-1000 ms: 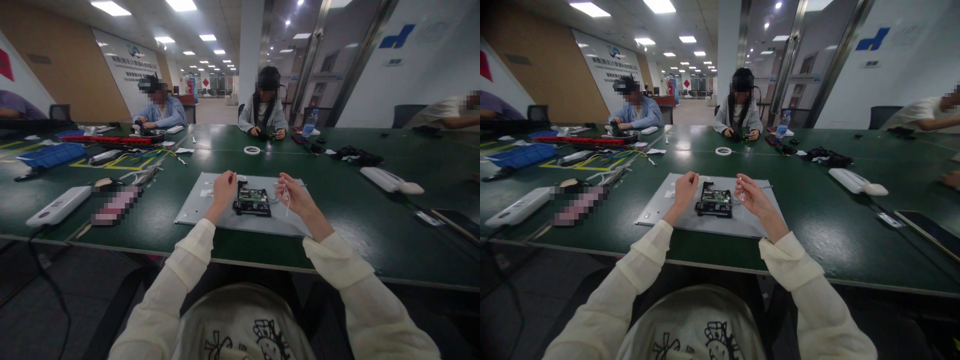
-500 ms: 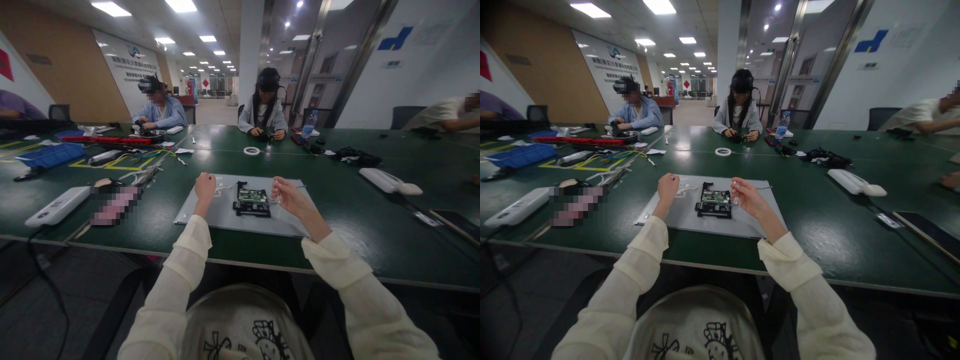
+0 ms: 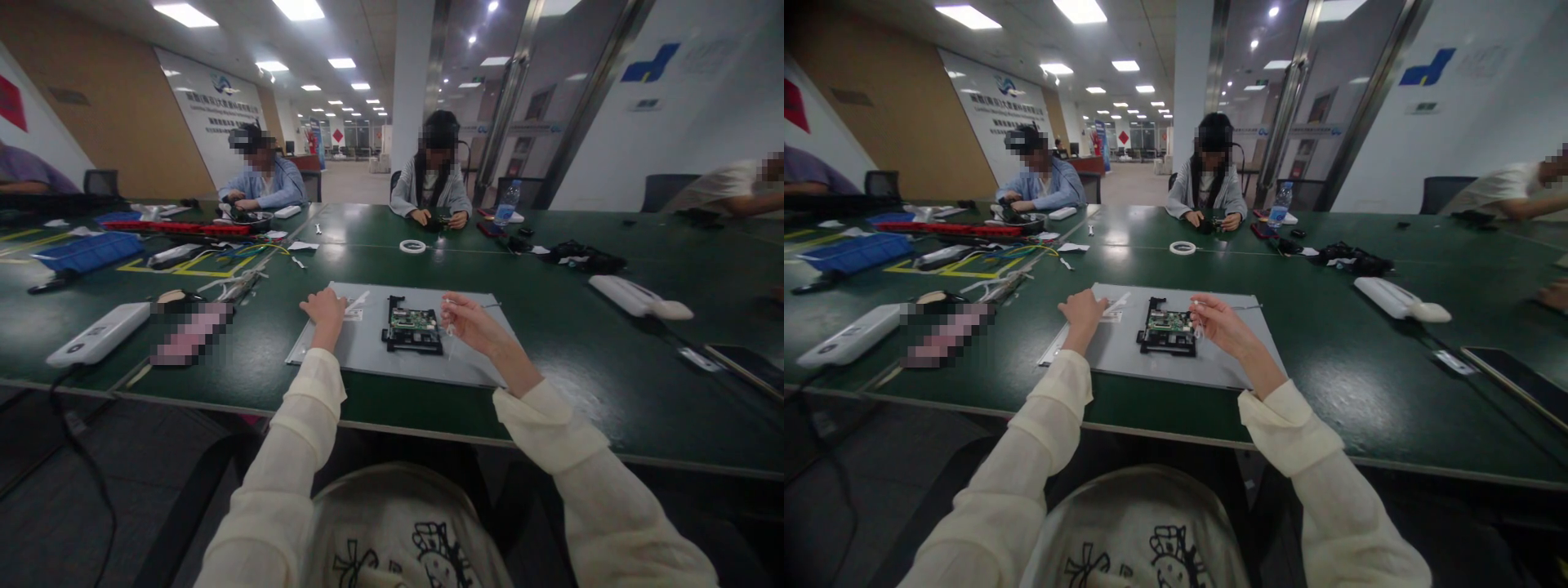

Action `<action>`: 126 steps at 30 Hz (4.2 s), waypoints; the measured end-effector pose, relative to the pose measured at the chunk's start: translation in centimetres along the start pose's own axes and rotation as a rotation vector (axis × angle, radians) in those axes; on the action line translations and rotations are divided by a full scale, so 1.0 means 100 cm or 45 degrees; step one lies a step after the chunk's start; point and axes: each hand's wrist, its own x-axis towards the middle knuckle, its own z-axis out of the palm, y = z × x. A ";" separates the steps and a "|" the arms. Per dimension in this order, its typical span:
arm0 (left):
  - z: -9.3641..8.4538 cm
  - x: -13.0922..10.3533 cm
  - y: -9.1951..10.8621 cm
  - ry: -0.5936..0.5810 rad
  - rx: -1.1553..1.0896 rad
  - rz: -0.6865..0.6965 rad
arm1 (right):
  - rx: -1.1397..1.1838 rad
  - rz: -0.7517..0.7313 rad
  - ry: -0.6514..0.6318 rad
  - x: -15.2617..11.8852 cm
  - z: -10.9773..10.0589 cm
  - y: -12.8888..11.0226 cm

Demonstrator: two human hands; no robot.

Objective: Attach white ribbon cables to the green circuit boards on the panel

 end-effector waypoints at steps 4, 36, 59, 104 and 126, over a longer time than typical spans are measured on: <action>-0.002 0.000 -0.002 0.035 0.025 -0.009 | -0.031 0.008 -0.021 0.000 -0.001 0.001; -0.020 -0.083 0.076 0.059 -0.935 1.427 | -0.075 -0.330 0.103 0.012 0.004 0.017; -0.018 -0.084 0.076 -0.264 -0.930 1.281 | -0.255 -0.453 0.373 0.013 0.005 0.017; -0.018 -0.083 0.075 -0.447 -1.322 1.245 | -0.551 -0.448 0.314 0.014 0.005 0.025; -0.007 -0.074 0.076 -0.204 -1.255 0.840 | -0.306 -0.520 0.385 0.016 0.004 0.019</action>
